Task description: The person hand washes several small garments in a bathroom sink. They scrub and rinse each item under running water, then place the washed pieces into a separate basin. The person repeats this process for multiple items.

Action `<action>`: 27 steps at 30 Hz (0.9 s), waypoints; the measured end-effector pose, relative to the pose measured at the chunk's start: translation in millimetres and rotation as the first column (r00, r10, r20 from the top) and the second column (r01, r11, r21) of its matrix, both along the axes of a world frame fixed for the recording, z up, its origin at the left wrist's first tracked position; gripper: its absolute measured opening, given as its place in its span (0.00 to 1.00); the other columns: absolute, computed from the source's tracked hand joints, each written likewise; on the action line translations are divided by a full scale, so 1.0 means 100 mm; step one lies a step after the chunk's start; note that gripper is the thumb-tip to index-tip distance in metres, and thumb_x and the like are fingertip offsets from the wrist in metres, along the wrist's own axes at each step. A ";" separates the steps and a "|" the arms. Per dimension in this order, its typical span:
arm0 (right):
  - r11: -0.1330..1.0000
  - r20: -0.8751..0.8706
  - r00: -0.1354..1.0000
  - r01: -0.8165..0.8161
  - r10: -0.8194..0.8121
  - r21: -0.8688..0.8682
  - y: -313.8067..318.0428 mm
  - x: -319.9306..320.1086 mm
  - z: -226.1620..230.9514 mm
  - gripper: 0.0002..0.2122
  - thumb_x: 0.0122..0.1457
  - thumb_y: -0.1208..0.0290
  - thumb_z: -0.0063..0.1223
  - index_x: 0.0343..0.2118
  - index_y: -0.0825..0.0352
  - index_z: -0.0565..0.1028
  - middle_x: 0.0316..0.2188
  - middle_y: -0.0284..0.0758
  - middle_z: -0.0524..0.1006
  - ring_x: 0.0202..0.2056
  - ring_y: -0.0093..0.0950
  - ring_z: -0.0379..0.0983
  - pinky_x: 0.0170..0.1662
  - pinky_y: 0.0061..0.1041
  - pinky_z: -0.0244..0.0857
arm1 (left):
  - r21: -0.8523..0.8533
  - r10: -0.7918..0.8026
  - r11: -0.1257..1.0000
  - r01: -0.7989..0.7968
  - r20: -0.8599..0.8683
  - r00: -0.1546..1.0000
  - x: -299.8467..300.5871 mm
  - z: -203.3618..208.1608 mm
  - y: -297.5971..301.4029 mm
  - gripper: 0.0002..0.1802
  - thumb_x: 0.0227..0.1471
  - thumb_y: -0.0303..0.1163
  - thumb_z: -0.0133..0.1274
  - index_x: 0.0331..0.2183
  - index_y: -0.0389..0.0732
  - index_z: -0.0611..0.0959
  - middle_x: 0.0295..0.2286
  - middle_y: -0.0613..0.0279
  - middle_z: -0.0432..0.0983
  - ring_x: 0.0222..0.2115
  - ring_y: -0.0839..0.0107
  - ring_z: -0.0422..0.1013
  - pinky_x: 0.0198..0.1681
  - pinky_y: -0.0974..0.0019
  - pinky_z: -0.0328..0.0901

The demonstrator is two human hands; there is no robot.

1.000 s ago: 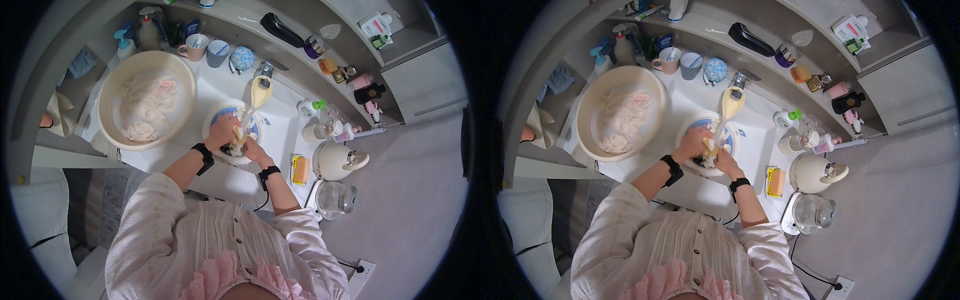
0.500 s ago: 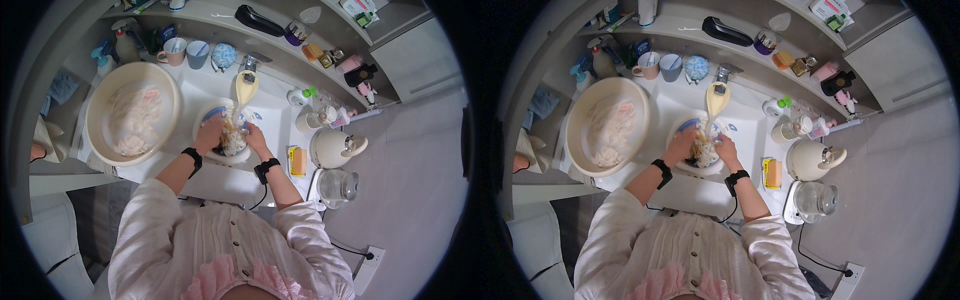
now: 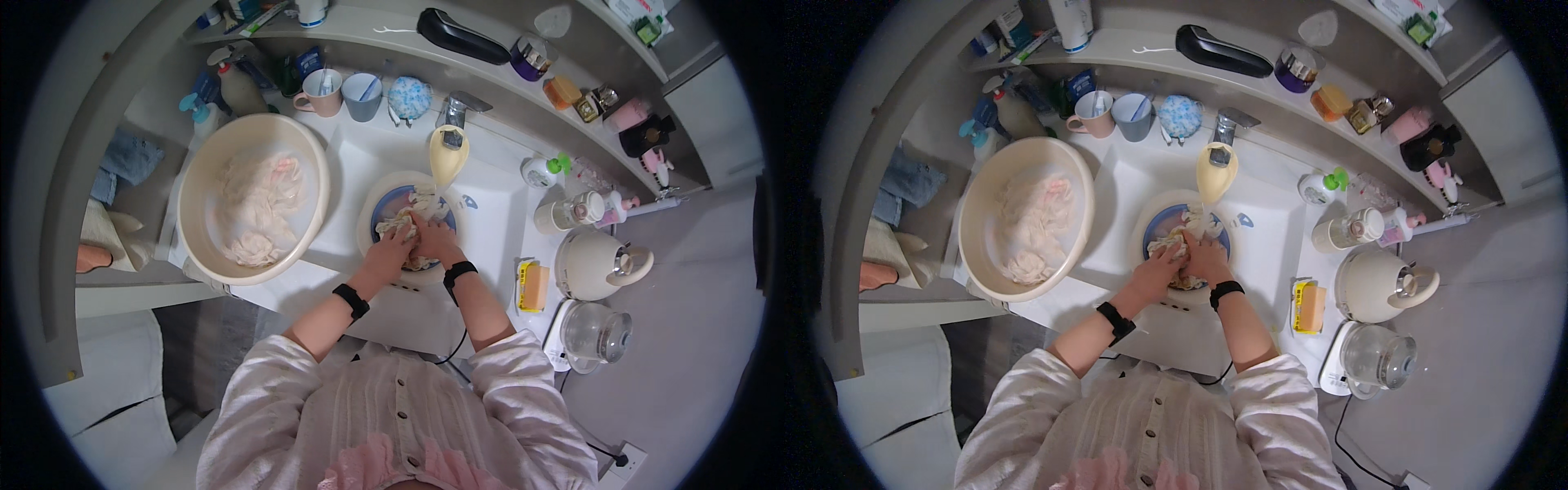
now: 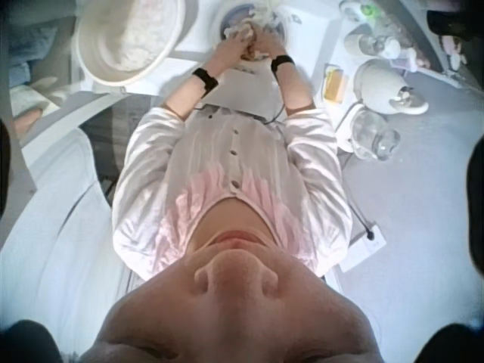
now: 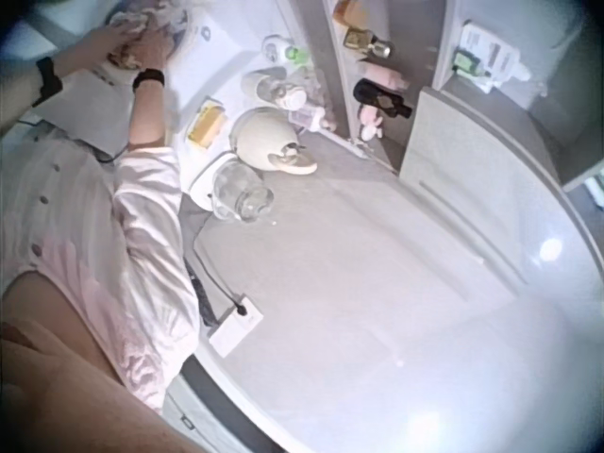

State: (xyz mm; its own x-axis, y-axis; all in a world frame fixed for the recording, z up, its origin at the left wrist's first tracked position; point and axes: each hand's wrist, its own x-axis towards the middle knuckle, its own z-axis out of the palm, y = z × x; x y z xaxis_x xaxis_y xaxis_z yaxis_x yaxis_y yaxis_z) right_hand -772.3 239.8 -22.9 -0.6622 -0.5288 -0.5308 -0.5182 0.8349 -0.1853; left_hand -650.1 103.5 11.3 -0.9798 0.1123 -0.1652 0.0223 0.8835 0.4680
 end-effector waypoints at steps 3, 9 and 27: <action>0.998 0.017 0.999 0.047 -0.047 -0.030 0.01 0.01 -0.12 0.54 0.37 0.52 0.72 0.68 0.43 0.49 0.66 0.49 0.55 0.62 0.52 0.58 0.60 0.50 0.58 | -0.089 -0.017 0.996 0.018 0.011 1.000 -0.01 -0.01 0.07 0.43 0.42 0.18 0.55 0.61 0.54 0.68 0.65 0.61 0.51 0.63 0.52 0.56 0.53 0.57 0.70; 0.966 -0.129 0.986 0.066 -0.101 -0.249 0.10 0.07 -0.35 0.51 0.32 0.53 0.72 0.65 0.46 0.59 0.61 0.46 0.64 0.57 0.47 0.67 0.57 0.47 0.60 | -0.111 -0.038 0.992 0.055 0.149 0.988 -0.11 0.04 0.10 0.48 0.41 0.17 0.54 0.64 0.54 0.62 0.67 0.59 0.46 0.65 0.49 0.51 0.61 0.57 0.63; 0.862 0.132 0.955 0.297 -0.267 -0.410 0.13 -0.18 -0.06 0.41 0.31 0.57 0.71 0.54 0.65 0.70 0.47 0.44 0.76 0.49 0.45 0.73 0.47 0.41 0.71 | -0.002 0.200 0.979 -0.204 0.207 0.958 -0.71 -0.11 0.08 0.53 0.28 0.36 0.72 0.59 0.53 0.66 0.53 0.45 0.63 0.52 0.44 0.65 0.54 0.51 0.66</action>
State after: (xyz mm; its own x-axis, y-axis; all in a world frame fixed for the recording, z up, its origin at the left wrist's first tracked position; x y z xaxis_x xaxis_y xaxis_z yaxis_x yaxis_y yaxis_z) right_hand -790.1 252.8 -28.4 -0.7872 -0.5079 -0.3497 -0.2457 0.7785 -0.5775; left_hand -721.0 111.3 0.5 -0.9276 -0.0792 -0.3651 -0.2538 0.8507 0.4602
